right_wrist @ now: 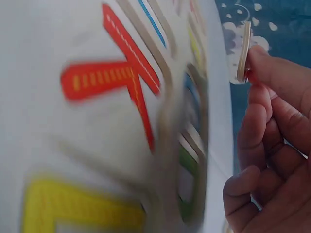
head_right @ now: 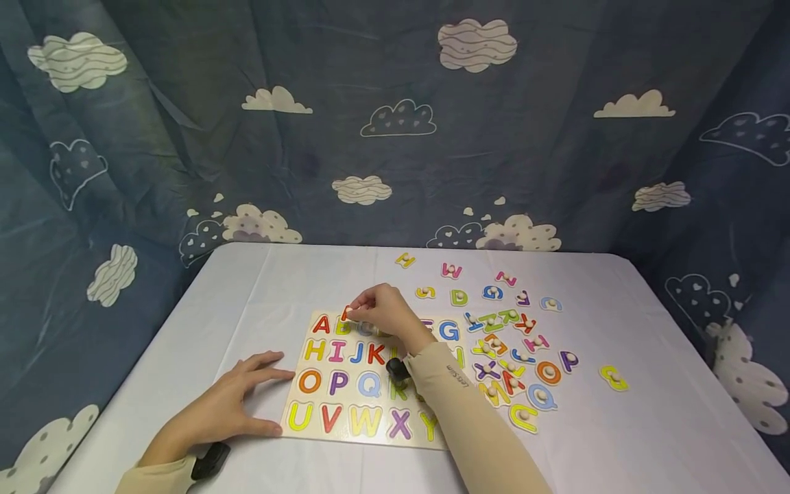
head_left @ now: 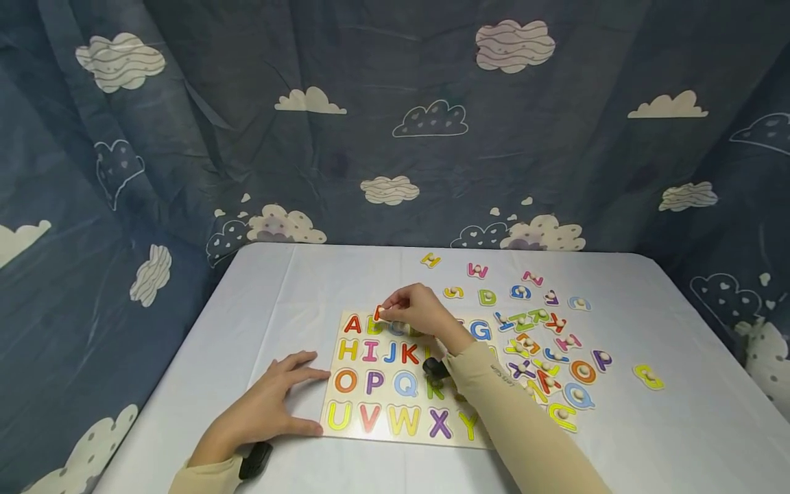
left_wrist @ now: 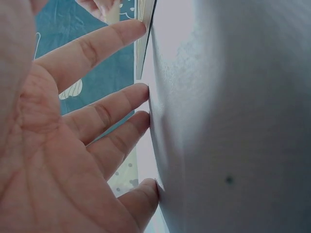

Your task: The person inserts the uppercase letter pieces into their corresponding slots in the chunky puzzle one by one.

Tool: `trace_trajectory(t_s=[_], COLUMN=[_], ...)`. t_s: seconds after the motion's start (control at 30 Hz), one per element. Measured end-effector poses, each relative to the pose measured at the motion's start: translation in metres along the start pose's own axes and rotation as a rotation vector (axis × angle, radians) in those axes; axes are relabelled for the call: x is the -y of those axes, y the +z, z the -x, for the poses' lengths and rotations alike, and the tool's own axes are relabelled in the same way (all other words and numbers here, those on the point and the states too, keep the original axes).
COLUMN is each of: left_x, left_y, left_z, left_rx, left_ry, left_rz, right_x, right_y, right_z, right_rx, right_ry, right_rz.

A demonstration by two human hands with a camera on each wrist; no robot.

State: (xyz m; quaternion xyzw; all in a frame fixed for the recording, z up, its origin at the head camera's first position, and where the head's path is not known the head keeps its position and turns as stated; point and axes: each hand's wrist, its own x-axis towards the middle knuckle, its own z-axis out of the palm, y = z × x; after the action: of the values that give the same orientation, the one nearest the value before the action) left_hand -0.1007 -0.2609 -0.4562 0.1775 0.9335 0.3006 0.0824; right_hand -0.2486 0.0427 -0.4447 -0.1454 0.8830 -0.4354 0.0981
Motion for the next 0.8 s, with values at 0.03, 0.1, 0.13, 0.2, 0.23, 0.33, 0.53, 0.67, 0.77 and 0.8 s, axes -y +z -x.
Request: trace_trajectory(t_s=[0.03, 0.1, 0.13, 0.2, 0.23, 0.33, 0.53, 0.67, 0.77, 0.8], left_x=[0.000, 0.000, 0.000, -0.001, -0.001, 0.000, 0.003, 0.002, 0.001, 0.001], left_y=[0.000, 0.000, 0.000, 0.000, 0.000, 0.000, 0.001, 0.001, 0.000, 0.000], left_z=[0.000, 0.000, 0.001, 0.001, 0.001, 0.001, 0.001, 0.001, 0.001, 0.001], left_rx=[0.003, 0.011, 0.015, 0.019, 0.019, 0.014, -0.004, -0.002, -0.001, -0.001], left_ry=[-0.004, -0.012, -0.017, -0.022, -0.021, -0.005, 0.038, 0.036, 0.031, 0.030], left_rz=[0.000, 0.003, 0.006, 0.012, 0.013, 0.013, 0.006, 0.009, 0.009, 0.010], right_x=[0.001, 0.002, 0.003, 0.006, 0.008, 0.015, 0.028, 0.033, 0.034, 0.035], right_y=[0.004, 0.012, 0.016, 0.022, 0.025, 0.032, 0.040, 0.044, 0.047, 0.049], right_z=[-0.002, -0.004, -0.005, -0.007, -0.008, -0.011, -0.012, -0.011, -0.012, -0.012], right_rx=[0.002, 0.009, 0.012, 0.019, 0.019, 0.020, 0.013, -0.008, -0.021, -0.025], right_ry=[0.007, 0.016, 0.019, 0.023, 0.025, 0.040, 0.061, 0.067, 0.071, 0.069], right_rz=[-0.007, -0.014, -0.015, -0.016, -0.013, 0.006, 0.068, 0.090, 0.101, 0.105])
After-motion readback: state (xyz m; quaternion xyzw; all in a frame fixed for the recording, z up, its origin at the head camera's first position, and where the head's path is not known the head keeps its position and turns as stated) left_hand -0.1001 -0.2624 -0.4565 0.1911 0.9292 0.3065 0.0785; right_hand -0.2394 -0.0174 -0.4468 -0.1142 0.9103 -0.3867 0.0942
